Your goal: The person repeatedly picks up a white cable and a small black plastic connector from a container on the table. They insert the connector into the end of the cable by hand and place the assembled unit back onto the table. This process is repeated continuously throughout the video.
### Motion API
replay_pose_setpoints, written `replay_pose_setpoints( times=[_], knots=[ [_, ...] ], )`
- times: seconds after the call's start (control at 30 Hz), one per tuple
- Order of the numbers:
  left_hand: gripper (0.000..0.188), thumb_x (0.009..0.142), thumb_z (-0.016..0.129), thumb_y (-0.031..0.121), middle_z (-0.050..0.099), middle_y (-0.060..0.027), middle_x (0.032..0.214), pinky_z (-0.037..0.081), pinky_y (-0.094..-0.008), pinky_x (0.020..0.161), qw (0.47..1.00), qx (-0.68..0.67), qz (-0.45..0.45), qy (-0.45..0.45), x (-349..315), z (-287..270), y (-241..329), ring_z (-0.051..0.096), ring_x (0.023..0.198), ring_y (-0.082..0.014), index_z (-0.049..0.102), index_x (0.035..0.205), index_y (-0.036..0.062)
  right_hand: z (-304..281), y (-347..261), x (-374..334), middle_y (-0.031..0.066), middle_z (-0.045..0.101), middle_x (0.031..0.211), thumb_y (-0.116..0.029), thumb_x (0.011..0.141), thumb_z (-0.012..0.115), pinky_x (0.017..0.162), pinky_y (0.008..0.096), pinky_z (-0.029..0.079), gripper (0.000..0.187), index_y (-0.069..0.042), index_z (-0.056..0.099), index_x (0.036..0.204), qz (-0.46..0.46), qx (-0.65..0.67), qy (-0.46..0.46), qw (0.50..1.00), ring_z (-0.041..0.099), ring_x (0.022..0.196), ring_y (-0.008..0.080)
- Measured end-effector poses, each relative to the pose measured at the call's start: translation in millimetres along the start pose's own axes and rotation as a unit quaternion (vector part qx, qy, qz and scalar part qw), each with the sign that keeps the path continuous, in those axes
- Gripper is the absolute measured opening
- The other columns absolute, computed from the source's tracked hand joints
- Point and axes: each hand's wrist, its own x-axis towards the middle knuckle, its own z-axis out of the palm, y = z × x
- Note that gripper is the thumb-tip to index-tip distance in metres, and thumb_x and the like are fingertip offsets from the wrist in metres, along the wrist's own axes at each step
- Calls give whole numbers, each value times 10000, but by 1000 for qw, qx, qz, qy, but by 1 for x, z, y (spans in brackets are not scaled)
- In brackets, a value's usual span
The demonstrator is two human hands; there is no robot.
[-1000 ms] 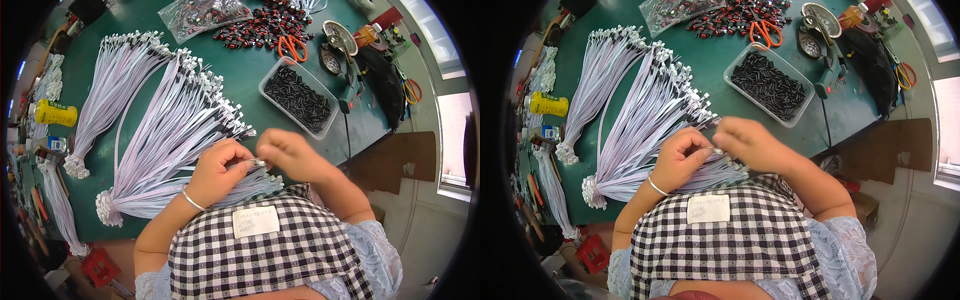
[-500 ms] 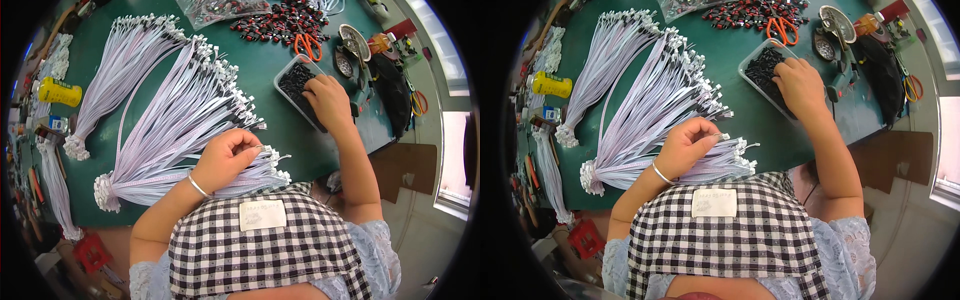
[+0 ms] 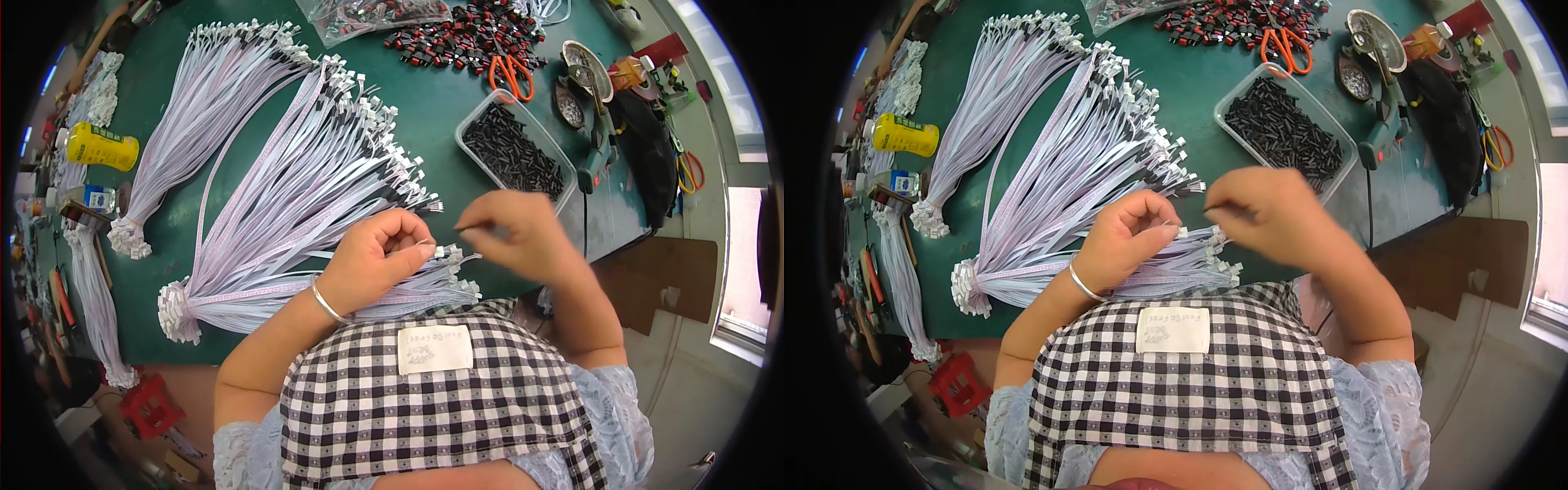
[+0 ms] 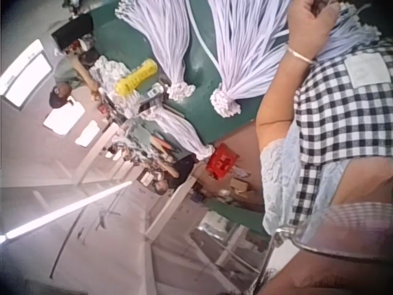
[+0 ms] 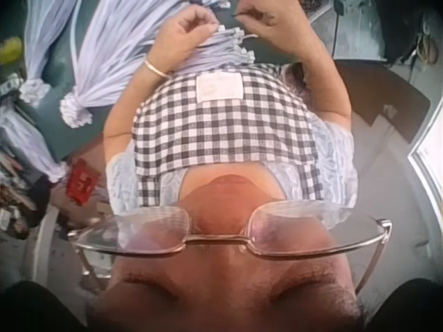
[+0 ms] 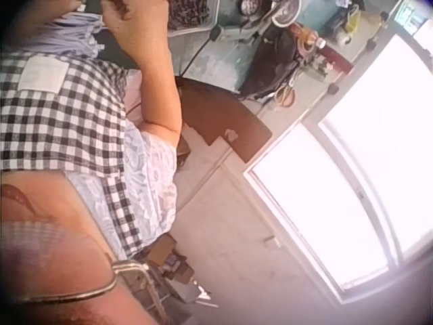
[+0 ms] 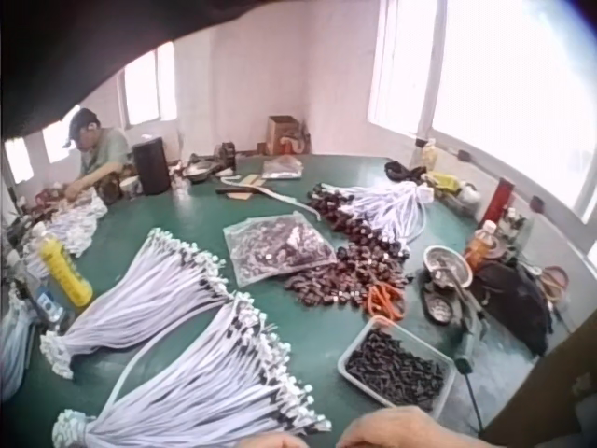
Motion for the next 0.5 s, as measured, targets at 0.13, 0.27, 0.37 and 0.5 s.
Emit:
replay_pose_setpoints(
  times=[0.13, 0.27, 0.37, 0.5],
  knots=[
    [176, 851, 611, 58, 564, 15, 885, 423, -203, 712, 999, 11, 48, 4, 0, 2, 1, 504, 786, -41, 559, 1011, 6, 18, 1, 0, 97, 620, 730, -67, 726, 671, 602, 353, 491, 117, -41, 628, 832, -66, -61, 21, 996, 620, 669, 272],
    [202, 841, 640, 96, 569, 13, 878, 427, -216, 725, 999, 40, 11, 28, 1, 4, 0, 508, 786, -56, 565, 1011, 18, 22, 1, -4, 94, 621, 737, -64, 721, 658, 631, 369, 496, 130, -49, 626, 847, -85, -100, 28, 991, 625, 695, 282],
    [180, 846, 646, 111, 583, 6, 874, 430, -223, 732, 992, 114, -19, 49, 2, 10, 7, 515, 794, -64, 583, 989, 23, 27, 4, -7, 92, 629, 770, -72, 725, 657, 651, 378, 504, 148, -55, 625, 868, -111, -153, 31, 981, 629, 726, 282],
    [136, 860, 640, 113, 595, 1, 869, 431, -225, 730, 990, 121, 10, 77, 3, 12, 7, 518, 803, -62, 605, 952, 19, 35, 5, -8, 83, 642, 825, -70, 740, 644, 671, 390, 513, 173, -58, 626, 911, -155, -174, 47, 971, 634, 768, 278]
  ],
)
